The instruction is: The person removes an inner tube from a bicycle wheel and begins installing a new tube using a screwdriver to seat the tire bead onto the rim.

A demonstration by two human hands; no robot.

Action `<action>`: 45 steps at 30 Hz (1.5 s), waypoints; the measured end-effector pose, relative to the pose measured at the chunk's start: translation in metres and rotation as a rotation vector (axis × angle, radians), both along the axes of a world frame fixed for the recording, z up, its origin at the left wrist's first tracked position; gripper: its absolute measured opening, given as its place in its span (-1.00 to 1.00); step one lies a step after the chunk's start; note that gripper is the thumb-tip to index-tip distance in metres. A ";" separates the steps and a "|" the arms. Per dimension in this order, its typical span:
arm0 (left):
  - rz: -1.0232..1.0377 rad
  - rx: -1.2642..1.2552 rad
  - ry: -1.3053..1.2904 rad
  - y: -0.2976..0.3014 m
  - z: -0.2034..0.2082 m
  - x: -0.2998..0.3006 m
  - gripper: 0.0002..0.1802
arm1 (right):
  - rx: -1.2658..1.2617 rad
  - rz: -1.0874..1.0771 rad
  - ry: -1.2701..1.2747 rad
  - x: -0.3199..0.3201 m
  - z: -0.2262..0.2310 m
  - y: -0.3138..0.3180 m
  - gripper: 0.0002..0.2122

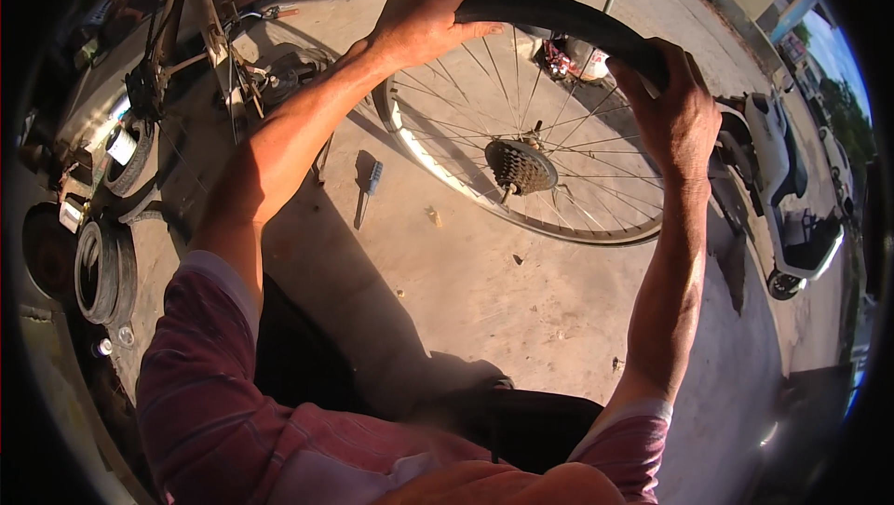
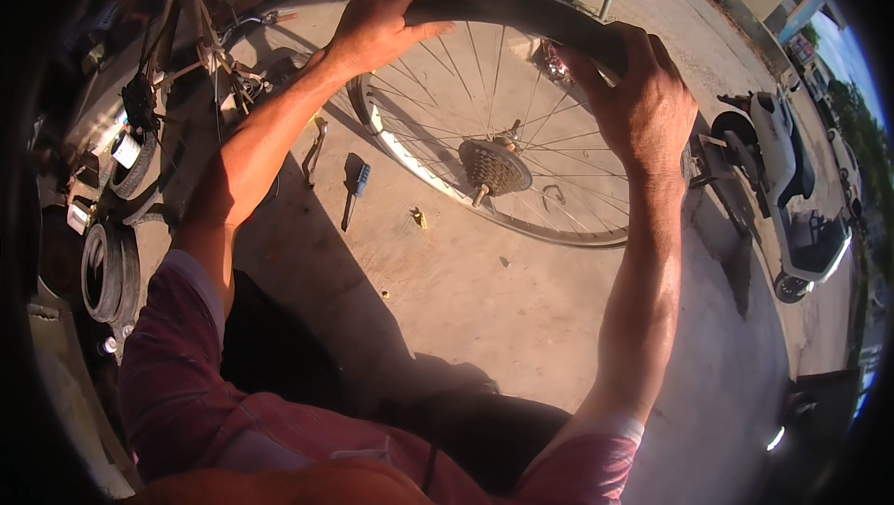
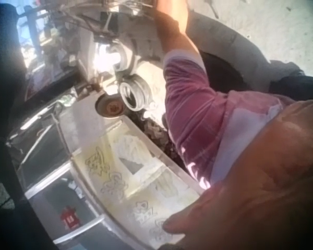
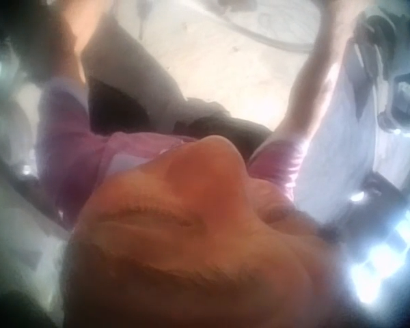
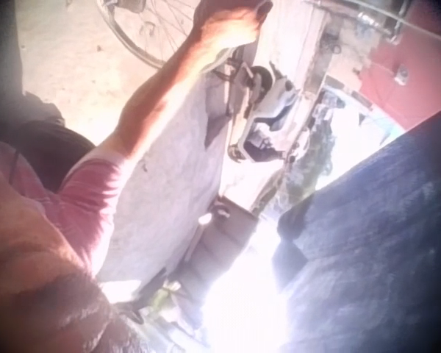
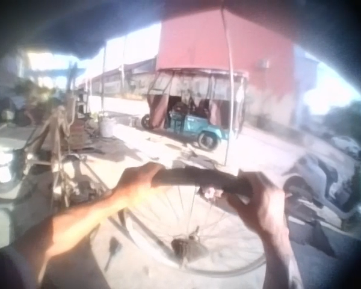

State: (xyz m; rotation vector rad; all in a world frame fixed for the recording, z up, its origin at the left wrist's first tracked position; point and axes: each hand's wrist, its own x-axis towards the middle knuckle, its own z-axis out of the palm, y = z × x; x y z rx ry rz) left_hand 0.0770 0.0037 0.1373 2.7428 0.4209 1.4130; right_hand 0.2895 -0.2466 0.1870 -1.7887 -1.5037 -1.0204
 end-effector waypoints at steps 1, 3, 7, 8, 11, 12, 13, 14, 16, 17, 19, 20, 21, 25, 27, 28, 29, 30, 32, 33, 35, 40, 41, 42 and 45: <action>-0.011 -0.004 -0.001 -0.013 0.010 0.005 -0.51 | -0.004 -0.011 -0.001 -0.002 -0.001 -0.002 -0.56; -0.067 0.097 0.094 -0.037 0.031 0.008 -0.50 | -0.020 0.039 0.009 -0.003 -0.001 -0.006 -0.57; -0.160 0.013 0.305 -0.048 0.048 0.003 -0.45 | -0.167 -0.004 0.079 0.007 -0.001 -0.019 -0.48; -0.204 0.013 0.315 -0.050 0.053 0.003 -0.42 | -0.184 0.031 0.053 0.014 0.000 -0.022 -0.44; -0.227 -0.066 0.436 -0.060 0.068 0.000 -0.40 | -0.242 0.162 0.184 0.011 0.009 -0.027 -0.42; -0.226 -0.067 0.436 -0.058 0.069 -0.001 -0.40 | -0.249 0.200 0.215 0.013 0.008 -0.026 -0.41; -0.268 -0.075 0.438 -0.056 0.070 -0.002 -0.38 | -0.250 0.201 0.215 0.014 0.009 -0.025 -0.41; -0.311 -0.083 0.438 -0.055 0.071 -0.004 -0.36 | -0.284 0.206 0.327 0.015 0.010 -0.024 -0.39; -0.341 -0.165 0.485 -0.059 0.076 -0.002 -0.33 | -0.326 0.221 0.417 0.022 0.010 -0.022 -0.36; -0.369 -0.246 0.533 -0.060 0.076 0.000 -0.31 | -0.346 0.222 0.462 0.026 0.010 -0.024 -0.34; -0.361 -0.262 0.530 -0.050 0.071 0.002 -0.30 | -0.379 0.189 0.460 0.021 0.014 -0.023 -0.35; -0.359 -0.279 0.527 -0.045 0.069 0.003 -0.29 | -0.395 0.170 0.452 0.018 0.016 -0.023 -0.35; -0.356 -0.280 0.522 -0.045 0.071 0.001 -0.29 | -0.397 0.173 0.448 0.014 0.015 -0.021 -0.35; -0.379 -0.304 0.547 -0.058 0.079 -0.003 -0.38 | -0.200 0.212 0.075 -0.034 0.014 -0.003 -0.55; -0.427 -0.196 0.533 -0.072 0.085 -0.002 -0.51 | -0.275 0.173 0.073 -0.057 0.021 0.004 -0.64; -0.471 -0.207 0.501 -0.070 0.081 0.000 -0.55 | -0.304 0.174 0.090 -0.060 0.025 0.004 -0.68; -0.514 -0.218 0.470 -0.066 0.077 0.001 -0.58 | -0.304 0.179 0.090 -0.060 0.024 0.005 -0.68; -0.518 -0.221 0.467 -0.068 0.075 0.000 -0.58 | -0.312 0.158 0.087 -0.057 0.024 0.005 -0.69; -0.358 -0.179 0.397 -0.076 0.071 0.000 -0.57 | -0.323 0.131 0.083 -0.051 0.024 0.004 -0.70; -0.355 -0.181 0.404 -0.076 0.064 -0.001 -0.57 | -0.308 0.121 0.113 -0.049 0.023 0.006 -0.70; -0.166 -0.089 0.114 -0.075 0.039 0.002 -0.52 | -0.287 0.109 0.140 -0.041 0.025 0.006 -0.69; -0.197 0.165 -0.215 -0.057 0.007 0.019 -0.59 | -0.323 -0.022 0.219 -0.014 0.025 -0.003 -0.56; -0.202 0.165 -0.215 -0.054 0.007 0.022 -0.59 | -0.334 -0.020 0.214 -0.011 0.025 -0.004 -0.53; -0.226 0.137 -0.200 -0.053 0.009 0.025 -0.60 | -0.333 -0.027 0.216 -0.009 0.026 -0.005 -0.53; -0.275 0.047 -0.139 -0.047 0.013 0.033 -0.57 | -0.399 -0.088 0.279 -0.008 0.028 -0.006 -0.56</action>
